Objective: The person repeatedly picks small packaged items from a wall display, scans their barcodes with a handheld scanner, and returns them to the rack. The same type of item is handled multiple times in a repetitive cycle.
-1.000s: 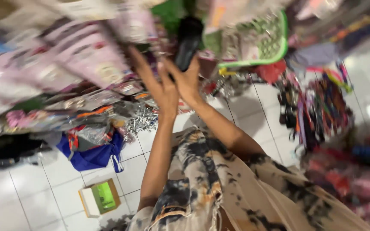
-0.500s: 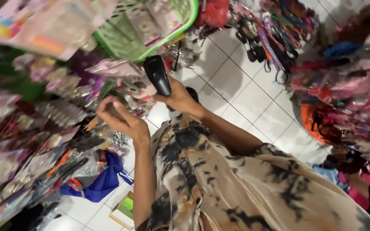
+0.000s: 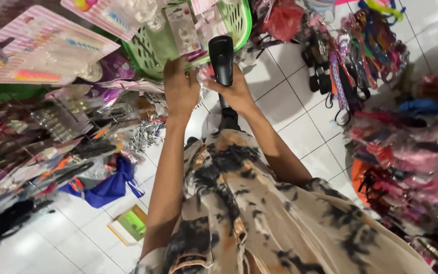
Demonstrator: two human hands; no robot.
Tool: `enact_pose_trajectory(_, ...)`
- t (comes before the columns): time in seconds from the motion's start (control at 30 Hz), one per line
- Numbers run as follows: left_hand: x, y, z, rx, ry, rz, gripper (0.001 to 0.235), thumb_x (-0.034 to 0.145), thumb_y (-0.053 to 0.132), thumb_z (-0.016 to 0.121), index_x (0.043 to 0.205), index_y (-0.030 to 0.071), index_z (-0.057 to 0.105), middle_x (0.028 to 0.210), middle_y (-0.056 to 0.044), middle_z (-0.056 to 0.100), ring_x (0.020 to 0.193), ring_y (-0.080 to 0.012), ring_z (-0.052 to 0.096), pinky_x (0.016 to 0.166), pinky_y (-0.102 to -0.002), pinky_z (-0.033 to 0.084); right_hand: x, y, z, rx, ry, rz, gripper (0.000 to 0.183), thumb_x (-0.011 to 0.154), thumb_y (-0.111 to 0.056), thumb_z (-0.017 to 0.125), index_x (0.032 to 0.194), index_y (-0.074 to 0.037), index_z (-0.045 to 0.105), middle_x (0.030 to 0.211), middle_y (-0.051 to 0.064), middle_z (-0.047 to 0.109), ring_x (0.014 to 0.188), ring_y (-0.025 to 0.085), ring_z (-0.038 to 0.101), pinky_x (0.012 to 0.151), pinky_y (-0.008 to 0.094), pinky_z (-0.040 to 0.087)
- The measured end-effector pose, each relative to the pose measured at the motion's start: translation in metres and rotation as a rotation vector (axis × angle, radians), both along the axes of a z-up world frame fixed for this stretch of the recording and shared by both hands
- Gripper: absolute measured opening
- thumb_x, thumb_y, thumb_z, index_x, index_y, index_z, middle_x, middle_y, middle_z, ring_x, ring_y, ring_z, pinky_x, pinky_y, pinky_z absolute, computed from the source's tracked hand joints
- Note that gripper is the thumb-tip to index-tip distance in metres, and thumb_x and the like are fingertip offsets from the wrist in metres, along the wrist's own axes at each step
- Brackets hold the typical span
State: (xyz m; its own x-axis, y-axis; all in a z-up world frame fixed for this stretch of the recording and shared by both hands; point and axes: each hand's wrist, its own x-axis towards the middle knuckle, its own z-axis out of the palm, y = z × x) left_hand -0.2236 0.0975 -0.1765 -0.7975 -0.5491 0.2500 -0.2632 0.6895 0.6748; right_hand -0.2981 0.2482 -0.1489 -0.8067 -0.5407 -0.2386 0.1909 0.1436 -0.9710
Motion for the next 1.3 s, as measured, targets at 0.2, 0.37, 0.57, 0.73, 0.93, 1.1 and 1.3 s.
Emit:
enact_pose_trajectory(0.2, -0.057, -0.029, -0.024, 0.241, -0.545, 0.137, 0.034, 0.096, 0.038, 0.066, 0.111, 0.008, 0.069, 0.116, -0.019, 0.07, 0.112, -0.0363, 0.064, 0.097, -0.046, 0.048, -0.025, 0.014, -0.017, 0.043, 0.002, 0.092, 0.043, 0.085, -0.01, 0.088, 0.117, -0.001, 0.061, 0.101, 0.004, 0.068, 0.093, 0.014, 0.065, 0.083, 0.031, 0.056)
enact_pose_trajectory(0.37, -0.09, -0.053, -0.056, 0.346, -0.813, 0.111, 0.042, 0.095, 0.048, 0.067, 0.108, 0.009, 0.075, 0.116, -0.017, 0.076, 0.109, -0.0308, 0.069, 0.096, -0.042, 0.051, -0.033, 0.016, -0.02, 0.035, -0.076, 0.117, 0.046, 0.081, -0.013, 0.088, 0.114, -0.001, 0.059, 0.096, 0.003, 0.065, 0.087, 0.013, 0.062, 0.078, 0.03, 0.055)
enact_pose_trajectory(0.57, -0.107, -0.101, -0.24, 0.135, -0.758, 0.061, 0.044, 0.089, 0.046, 0.068, 0.118, 0.014, 0.072, 0.123, -0.012, 0.071, 0.115, -0.0303, 0.065, 0.099, -0.04, 0.05, -0.044, 0.013, -0.013, 0.105, -0.112, 0.158, 0.054, 0.078, -0.019, 0.09, 0.119, -0.003, 0.059, 0.098, 0.003, 0.06, 0.088, 0.014, 0.057, 0.077, 0.03, 0.051)
enact_pose_trajectory(0.73, -0.11, -0.089, -0.198, 0.08, -0.704, 0.048, 0.048, 0.088, 0.044, 0.065, 0.128, 0.016, 0.066, 0.131, -0.011, 0.066, 0.123, -0.0302, 0.059, 0.104, -0.04, 0.046, -0.052, 0.018, -0.016, 0.089, -0.118, 0.18, 0.061, 0.077, -0.02, 0.091, 0.126, -0.003, 0.06, 0.104, 0.003, 0.063, 0.095, 0.016, 0.059, 0.084, 0.032, 0.051)
enact_pose_trajectory(0.93, -0.129, -0.077, -0.152, 0.11, -0.701, 0.068, 0.057, 0.089, 0.048, 0.063, 0.135, 0.016, 0.059, 0.139, -0.01, 0.06, 0.13, -0.0303, 0.053, 0.108, -0.042, 0.041, -0.059, 0.021, -0.02, 0.044, -0.169, 0.159, 0.071, 0.075, -0.018, 0.09, 0.136, -0.005, 0.055, 0.119, 0.004, 0.066, 0.107, 0.016, 0.063, 0.092, 0.03, 0.052)
enact_pose_trajectory(1.1, -0.116, -0.079, -0.139, 0.146, -0.695, 0.13, 0.064, 0.09, 0.052, 0.06, 0.142, 0.015, 0.053, 0.146, -0.01, 0.054, 0.135, -0.0304, 0.048, 0.112, -0.043, 0.037, -0.059, 0.019, -0.025, 0.044, -0.216, 0.182, 0.066, 0.078, -0.016, 0.089, 0.133, -0.003, 0.055, 0.114, 0.005, 0.066, 0.099, 0.015, 0.065, 0.087, 0.03, 0.055)
enact_pose_trajectory(1.3, -0.086, -0.089, -0.156, 0.3, -0.575, 0.273, 0.052, 0.102, 0.049, 0.056, 0.137, 0.011, 0.064, 0.135, -0.012, 0.069, 0.125, -0.0305, 0.065, 0.111, -0.045, 0.047, -0.057, 0.022, -0.023, 0.046, -0.216, 0.204, 0.046, 0.084, -0.013, 0.088, 0.118, 0.0, 0.06, 0.095, 0.003, 0.06, 0.087, 0.014, 0.059, 0.079, 0.032, 0.052)
